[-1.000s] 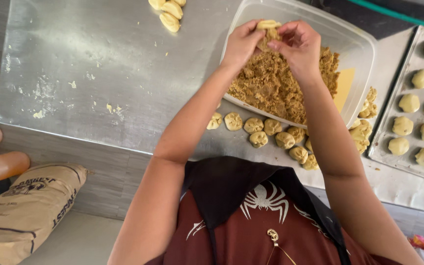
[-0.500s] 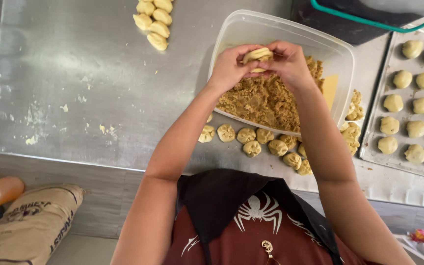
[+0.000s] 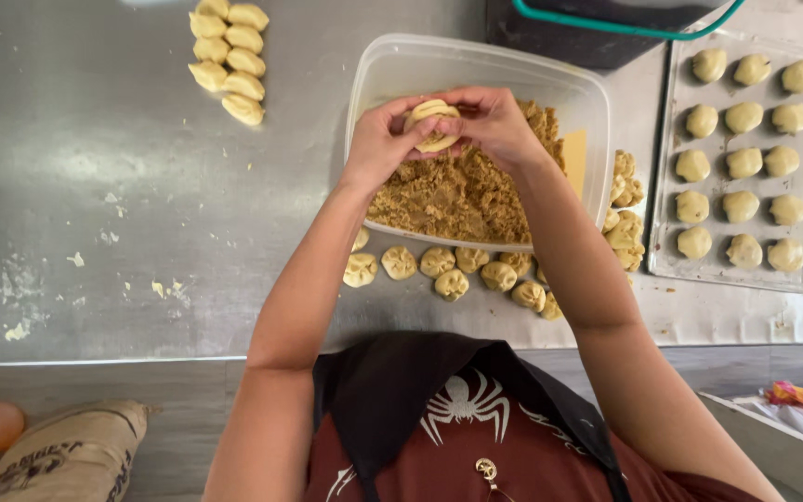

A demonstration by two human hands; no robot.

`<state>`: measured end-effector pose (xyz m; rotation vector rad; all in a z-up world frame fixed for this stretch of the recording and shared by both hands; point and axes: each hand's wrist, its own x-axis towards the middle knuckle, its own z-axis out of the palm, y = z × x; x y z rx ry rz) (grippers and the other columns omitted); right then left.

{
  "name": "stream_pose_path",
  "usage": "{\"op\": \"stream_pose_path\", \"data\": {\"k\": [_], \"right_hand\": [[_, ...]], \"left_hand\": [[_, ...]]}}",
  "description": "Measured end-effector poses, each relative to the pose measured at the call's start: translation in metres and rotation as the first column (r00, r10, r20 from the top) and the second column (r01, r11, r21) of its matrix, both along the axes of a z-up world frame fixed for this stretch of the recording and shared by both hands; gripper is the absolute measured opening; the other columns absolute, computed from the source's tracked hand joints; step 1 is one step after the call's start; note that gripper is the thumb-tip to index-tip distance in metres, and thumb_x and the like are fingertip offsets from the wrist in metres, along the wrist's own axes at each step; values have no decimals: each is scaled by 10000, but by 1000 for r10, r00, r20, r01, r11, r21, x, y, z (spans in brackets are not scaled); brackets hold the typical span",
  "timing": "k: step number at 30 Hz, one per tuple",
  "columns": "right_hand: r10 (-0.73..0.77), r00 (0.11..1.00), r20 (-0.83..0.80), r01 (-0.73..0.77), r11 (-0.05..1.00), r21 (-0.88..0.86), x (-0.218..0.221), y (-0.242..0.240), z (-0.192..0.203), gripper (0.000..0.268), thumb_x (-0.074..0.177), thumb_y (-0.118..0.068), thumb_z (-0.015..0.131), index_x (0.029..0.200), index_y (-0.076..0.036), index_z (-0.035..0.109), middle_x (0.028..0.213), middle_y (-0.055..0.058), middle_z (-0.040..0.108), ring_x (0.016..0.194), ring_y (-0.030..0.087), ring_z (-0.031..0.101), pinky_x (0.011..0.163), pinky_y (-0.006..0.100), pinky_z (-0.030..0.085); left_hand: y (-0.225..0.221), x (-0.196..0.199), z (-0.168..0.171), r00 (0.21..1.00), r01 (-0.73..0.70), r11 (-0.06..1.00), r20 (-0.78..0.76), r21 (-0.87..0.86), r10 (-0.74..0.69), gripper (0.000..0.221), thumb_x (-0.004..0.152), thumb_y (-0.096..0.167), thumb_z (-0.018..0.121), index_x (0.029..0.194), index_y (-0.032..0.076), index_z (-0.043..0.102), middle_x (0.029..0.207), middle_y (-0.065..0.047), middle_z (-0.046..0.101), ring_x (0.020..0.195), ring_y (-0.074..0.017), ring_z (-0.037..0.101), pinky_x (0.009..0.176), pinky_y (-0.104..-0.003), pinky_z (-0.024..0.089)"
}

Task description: The person takes a small piece of dough, flattens it by hand, scoops a portion of filling from a plastic container into the center, and pinches the edges together to seal the dumpling. They repeat this process multiple times, placing the completed dumplings on a stainless steel work surface.

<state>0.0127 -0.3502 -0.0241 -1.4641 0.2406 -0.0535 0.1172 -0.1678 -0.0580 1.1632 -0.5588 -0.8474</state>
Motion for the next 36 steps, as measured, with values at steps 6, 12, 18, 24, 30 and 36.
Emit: {"op": "stream_pose_path", "data": {"k": [6, 12, 18, 24, 30, 36], "right_hand": [[-45, 999, 15, 45, 998, -33, -6, -2, -16, 133, 928, 41, 786, 1035, 25, 710, 952, 132, 750, 760, 137, 720, 549, 228, 550], [-63, 998, 25, 65, 993, -95, -4, 6, -14, 122, 942, 76, 754, 1033, 20, 694, 971, 130, 752, 764, 140, 725, 536, 230, 535], [-1, 999, 50, 2, 1000, -29, -6, 1, 3, 289, 983, 13, 722, 1268, -13, 688, 1202, 73, 671, 1048, 175, 709, 761, 274, 629], [56, 997, 51, -50, 992, -114, -9, -5, 12, 512, 895, 21, 764, 1385, -25, 625, 1302, 62, 680, 1192, 194, 664, 934, 330, 607], [161, 986, 52, -153, 980, -128, -21, -8, 20, 643, 818, 126, 784, 1418, 16, 582, 1334, 88, 672, 1232, 195, 672, 1049, 343, 607], [162, 985, 68, -155, 983, -100, -31, -8, 22, 671, 818, 150, 778, 1441, 22, 563, 1350, 80, 654, 1243, 181, 658, 1039, 329, 600]], "left_hand": [[3, -7, 4, 993, -13, 1000, 114, -23, 15, 264, 981, 26, 658, 1235, 58, 722, 1022, -89, 782, 893, -174, 786, 746, -290, 667], [0, -7, 4, 989, -69, 997, 132, 39, 64, 237, 988, -21, 632, 1172, 54, 760, 1048, -102, 789, 866, -189, 815, 724, -286, 656], [-1, -3, -3, 995, -69, 997, 69, -39, 72, 302, 984, -17, 678, 1271, 74, 699, 1164, -102, 727, 965, -188, 777, 793, -305, 654], [0, -2, -13, 990, -48, 993, 129, -107, 62, 526, 896, -92, 795, 1368, 82, 642, 1271, -100, 702, 1123, -210, 746, 946, -338, 661], [3, -9, -1, 993, 97, 994, 69, -48, -93, 726, 765, -121, 859, 1402, 109, 597, 1293, -80, 704, 1153, -208, 746, 952, -343, 621], [6, -9, 2, 984, 166, 979, 80, -120, -157, 745, 799, -147, 830, 1449, 103, 567, 1351, -66, 685, 1215, -210, 725, 1014, -346, 601]]}}
